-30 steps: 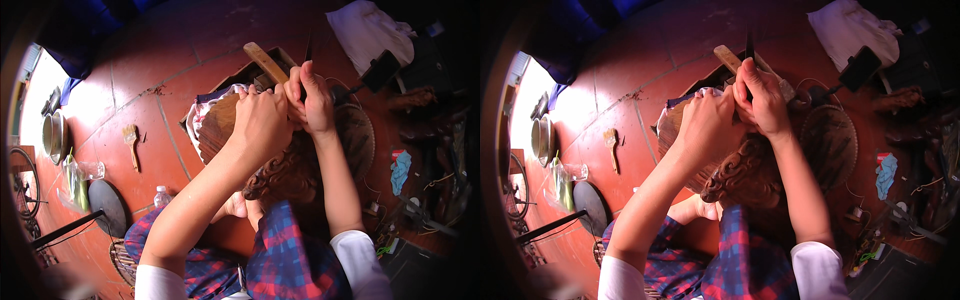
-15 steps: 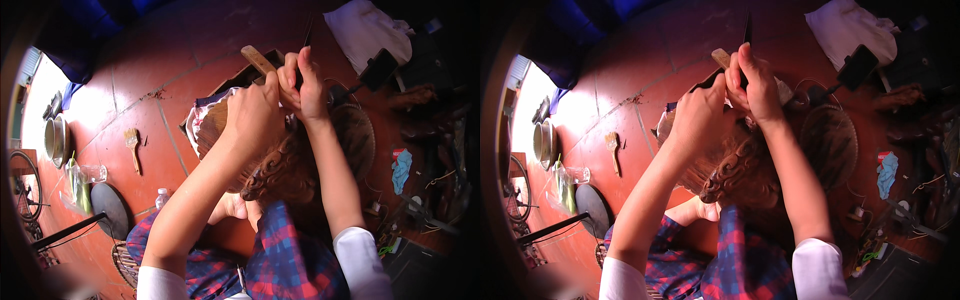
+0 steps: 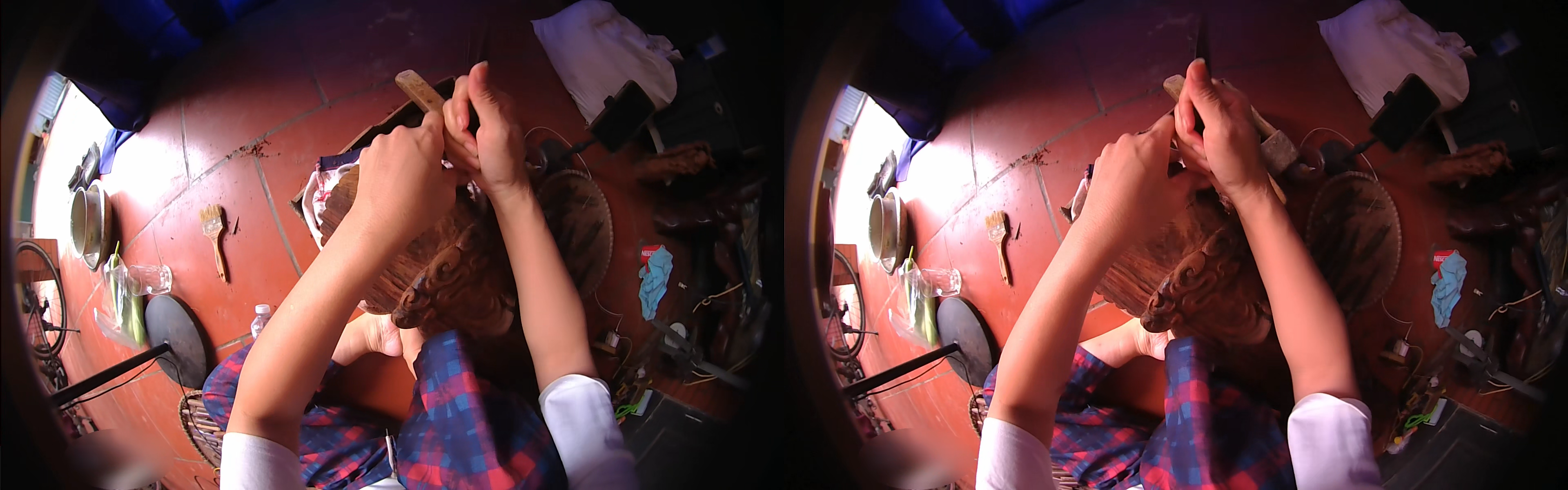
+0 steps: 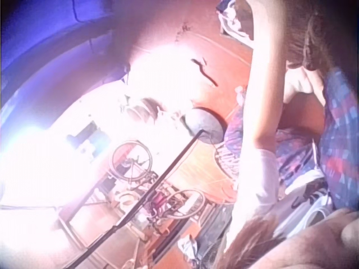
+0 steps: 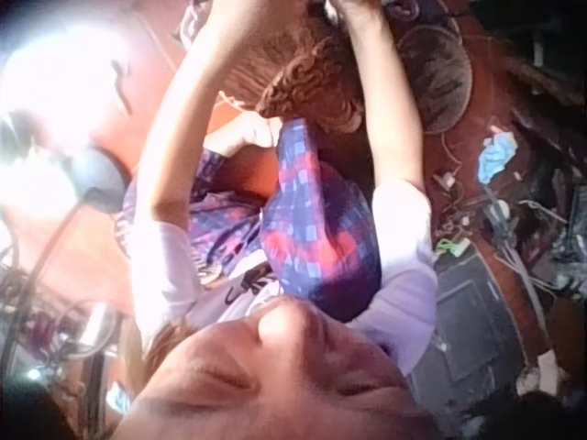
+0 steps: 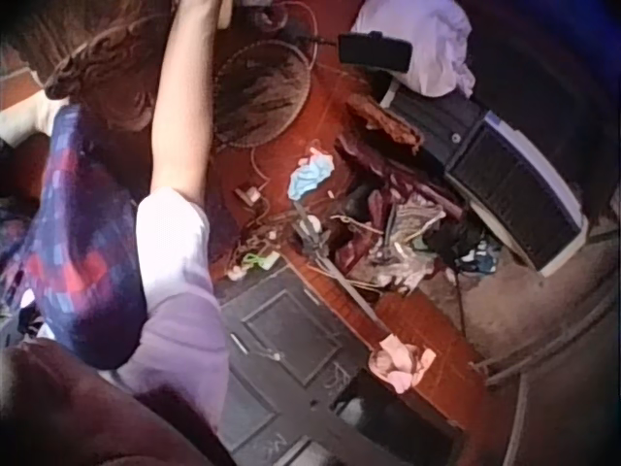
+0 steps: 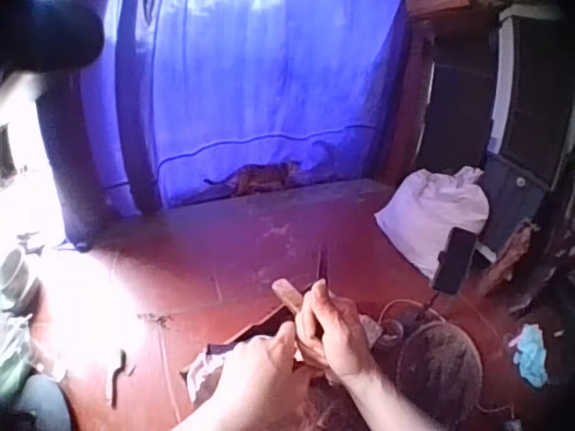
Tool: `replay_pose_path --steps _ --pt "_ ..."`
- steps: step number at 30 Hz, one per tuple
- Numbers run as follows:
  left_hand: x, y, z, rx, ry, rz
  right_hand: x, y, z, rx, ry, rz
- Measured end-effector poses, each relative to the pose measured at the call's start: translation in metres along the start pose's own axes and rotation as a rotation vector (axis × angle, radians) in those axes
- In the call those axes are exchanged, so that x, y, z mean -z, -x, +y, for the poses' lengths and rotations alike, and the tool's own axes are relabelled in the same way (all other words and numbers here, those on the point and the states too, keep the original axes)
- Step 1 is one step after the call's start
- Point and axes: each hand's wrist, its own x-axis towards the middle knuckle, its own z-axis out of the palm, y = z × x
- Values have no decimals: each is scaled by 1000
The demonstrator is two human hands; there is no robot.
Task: The person sits on the floor and carves a wooden object using a chisel and a mallet. They hold the wood steady with one hand while striking the chisel with the mallet to shape the surface. A cat walks through the background during the task.
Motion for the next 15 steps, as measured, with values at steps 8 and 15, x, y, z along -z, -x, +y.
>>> replay_pose_path --steps 8,15 --pt "35 57 15 -155 383 112 -12 48 -46 223 319 -257" --pt "24 130 23 -28 670 200 16 93 -57 -300 198 4"
